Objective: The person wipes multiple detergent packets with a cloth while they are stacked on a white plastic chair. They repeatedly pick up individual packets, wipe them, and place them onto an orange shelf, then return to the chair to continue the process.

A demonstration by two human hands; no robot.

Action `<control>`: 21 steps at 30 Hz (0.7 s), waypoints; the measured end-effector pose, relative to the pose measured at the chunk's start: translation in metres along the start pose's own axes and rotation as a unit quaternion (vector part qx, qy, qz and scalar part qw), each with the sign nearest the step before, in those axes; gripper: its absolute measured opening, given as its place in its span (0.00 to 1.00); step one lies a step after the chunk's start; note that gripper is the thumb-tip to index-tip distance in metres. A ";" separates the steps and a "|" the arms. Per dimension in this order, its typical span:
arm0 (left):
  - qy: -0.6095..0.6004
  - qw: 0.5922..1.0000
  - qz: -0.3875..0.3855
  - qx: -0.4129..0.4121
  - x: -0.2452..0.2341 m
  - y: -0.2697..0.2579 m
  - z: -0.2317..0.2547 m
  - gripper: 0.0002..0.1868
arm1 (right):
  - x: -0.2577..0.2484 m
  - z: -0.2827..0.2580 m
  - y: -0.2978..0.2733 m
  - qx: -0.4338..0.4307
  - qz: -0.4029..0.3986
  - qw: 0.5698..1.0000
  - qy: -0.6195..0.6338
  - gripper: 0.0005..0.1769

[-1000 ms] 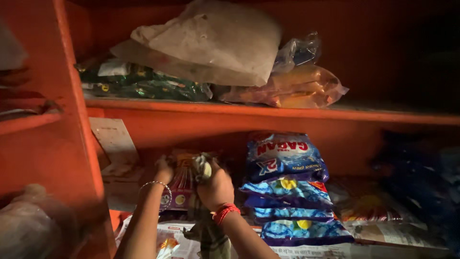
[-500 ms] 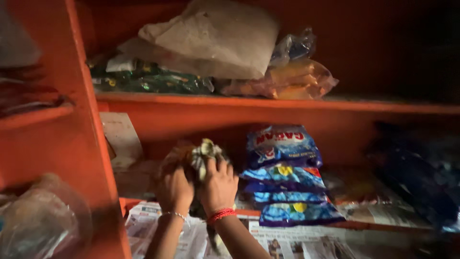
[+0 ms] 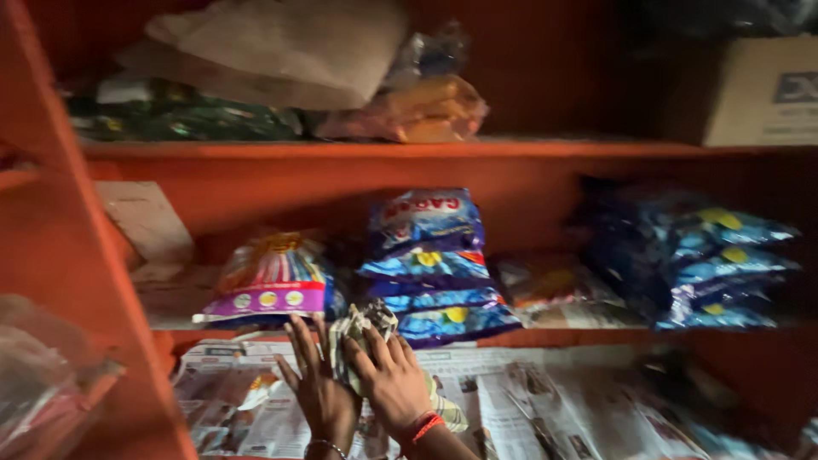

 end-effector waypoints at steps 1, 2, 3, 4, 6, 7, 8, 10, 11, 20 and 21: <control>-0.010 1.000 0.006 0.015 0.001 -0.006 0.015 0.48 | -0.008 0.005 -0.011 0.001 0.001 1.000 -0.003 0.35; -0.021 0.999 0.009 0.032 0.002 -0.014 0.030 0.49 | -0.018 0.011 -0.025 0.012 0.001 1.000 0.000 0.34; -0.020 0.999 -0.010 0.032 0.008 -0.021 0.042 0.48 | -0.028 0.018 -0.037 0.023 0.001 1.000 0.002 0.34; -0.022 0.999 -0.034 0.033 0.014 -0.032 0.057 0.47 | -0.041 0.027 -0.053 0.039 -0.001 0.999 0.002 0.34; -0.035 0.995 -0.088 0.035 0.030 -0.057 0.092 0.46 | -0.066 0.046 -0.082 0.068 -0.009 0.998 -0.008 0.33; -0.045 0.991 -0.118 0.035 0.040 -0.068 0.112 0.46 | -0.080 0.057 -0.097 0.084 -0.013 0.996 -0.014 0.33; -0.054 0.987 -0.147 0.038 0.047 -0.083 0.130 0.46 | -0.096 0.065 -0.115 0.087 -0.010 0.996 -0.024 0.33; -0.031 0.983 -0.161 0.078 0.056 -0.112 0.175 0.46 | -0.128 0.082 -0.151 0.094 -0.005 0.994 -0.046 0.32; -0.021 0.981 -0.168 0.099 0.060 -0.127 0.199 0.46 | -0.142 0.092 -0.168 0.111 -0.009 0.992 -0.052 0.33; -0.211 0.929 -0.228 0.199 0.045 -0.273 0.413 0.44 | -0.267 0.179 -0.368 0.283 -0.022 0.953 -0.103 0.42; -0.224 0.916 -0.255 0.214 0.045 -0.295 0.435 0.46 | -0.278 0.189 -0.397 0.311 -0.033 0.942 -0.124 0.42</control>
Point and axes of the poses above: each hand's wrist, its own y-axis towards the middle knuckle, its own x-axis out of the palm, z = x × y, the point moved 7 cm from there along y, towards the middle knuckle, and after that the axes turned 12 degrees about y, right-handed, at the moved point
